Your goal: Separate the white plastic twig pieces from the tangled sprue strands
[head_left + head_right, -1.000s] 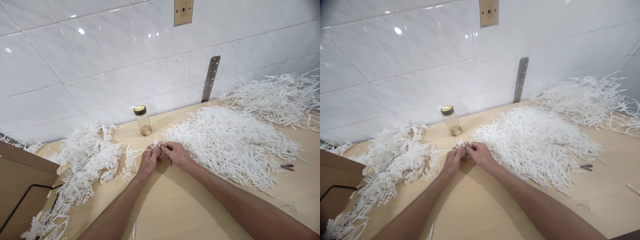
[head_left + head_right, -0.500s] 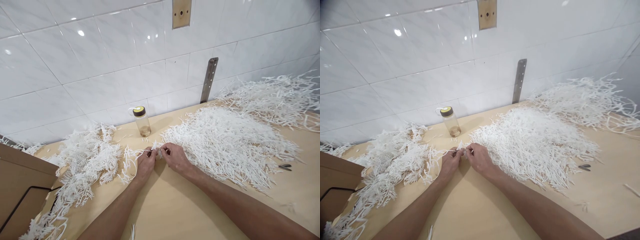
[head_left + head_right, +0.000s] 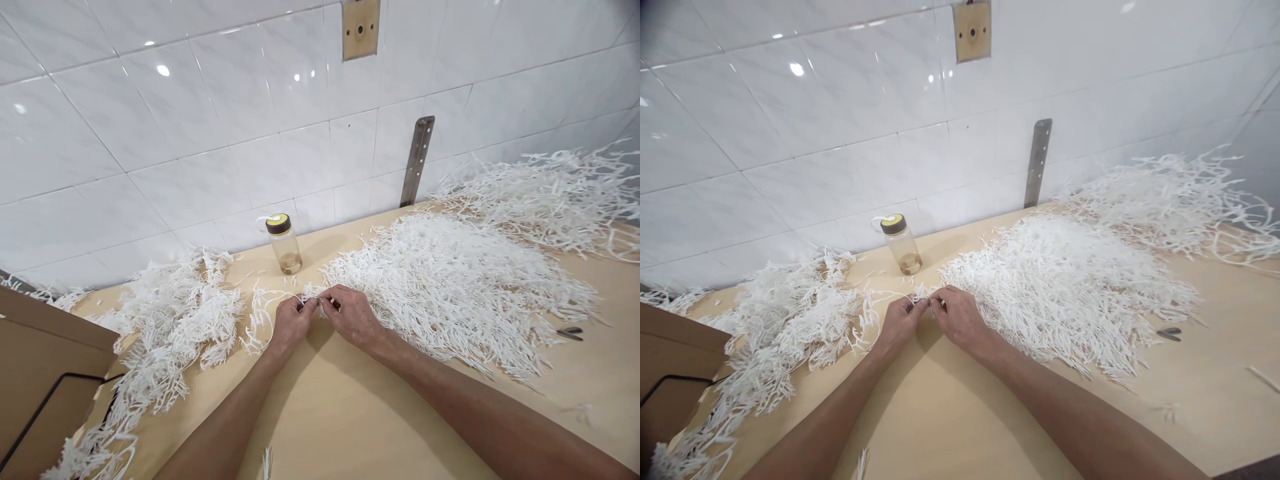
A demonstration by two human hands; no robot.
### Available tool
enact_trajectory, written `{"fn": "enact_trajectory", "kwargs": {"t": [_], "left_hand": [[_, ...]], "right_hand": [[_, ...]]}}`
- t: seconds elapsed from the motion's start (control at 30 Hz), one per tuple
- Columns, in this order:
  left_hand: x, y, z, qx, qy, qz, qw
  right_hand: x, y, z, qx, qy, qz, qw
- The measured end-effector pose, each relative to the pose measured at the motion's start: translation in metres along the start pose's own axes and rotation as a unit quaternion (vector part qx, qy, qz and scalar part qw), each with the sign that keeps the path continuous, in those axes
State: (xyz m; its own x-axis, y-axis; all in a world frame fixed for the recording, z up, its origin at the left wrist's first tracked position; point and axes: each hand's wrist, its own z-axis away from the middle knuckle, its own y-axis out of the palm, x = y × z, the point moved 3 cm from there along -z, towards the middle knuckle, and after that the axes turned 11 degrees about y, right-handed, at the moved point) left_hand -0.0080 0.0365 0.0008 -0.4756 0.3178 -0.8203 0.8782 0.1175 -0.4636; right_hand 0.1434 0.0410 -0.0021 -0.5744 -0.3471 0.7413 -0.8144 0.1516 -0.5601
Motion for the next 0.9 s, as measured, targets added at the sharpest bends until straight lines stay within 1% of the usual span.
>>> {"fn": "enact_trajectory", "kwargs": {"t": [0.13,0.3,0.37,0.47,0.53,0.63,0.73,0.77,0.83,0.9], "left_hand": [[-0.001,0.001,0.0,0.015,0.004,0.015,1.0],[0.001,0.001,-0.001,0.035,0.024,-0.028,0.999],[0.002,0.001,-0.001,0.051,0.019,-0.025,0.998],[0.002,0.004,0.0,0.069,0.02,0.023,0.997],[0.003,0.006,0.001,0.058,0.022,0.063,0.996],[0.007,0.008,0.002,0.02,0.006,0.106,0.994],[0.01,0.009,0.002,0.001,-0.008,0.122,0.992],[0.01,0.009,0.003,-0.001,-0.01,0.123,0.992],[0.009,0.009,0.003,-0.005,-0.014,0.117,0.993],[0.008,0.009,0.003,-0.012,-0.013,0.099,0.995]], "right_hand": [[0.005,-0.002,0.001,0.012,-0.006,0.028,1.0],[0.007,0.001,0.003,0.025,-0.03,0.093,0.995],[0.004,0.001,0.0,0.013,-0.025,0.114,0.993],[-0.005,-0.004,-0.006,-0.028,0.008,0.121,0.992],[-0.012,-0.008,-0.011,-0.049,0.028,0.114,0.992],[-0.019,-0.013,-0.014,-0.058,0.048,0.098,0.992],[-0.016,-0.016,-0.014,-0.061,0.062,0.085,0.993],[-0.013,-0.017,-0.013,-0.058,0.067,0.078,0.993],[-0.006,-0.018,-0.012,-0.024,0.094,0.04,0.994],[-0.001,-0.016,-0.009,0.046,0.15,-0.032,0.987]]}}
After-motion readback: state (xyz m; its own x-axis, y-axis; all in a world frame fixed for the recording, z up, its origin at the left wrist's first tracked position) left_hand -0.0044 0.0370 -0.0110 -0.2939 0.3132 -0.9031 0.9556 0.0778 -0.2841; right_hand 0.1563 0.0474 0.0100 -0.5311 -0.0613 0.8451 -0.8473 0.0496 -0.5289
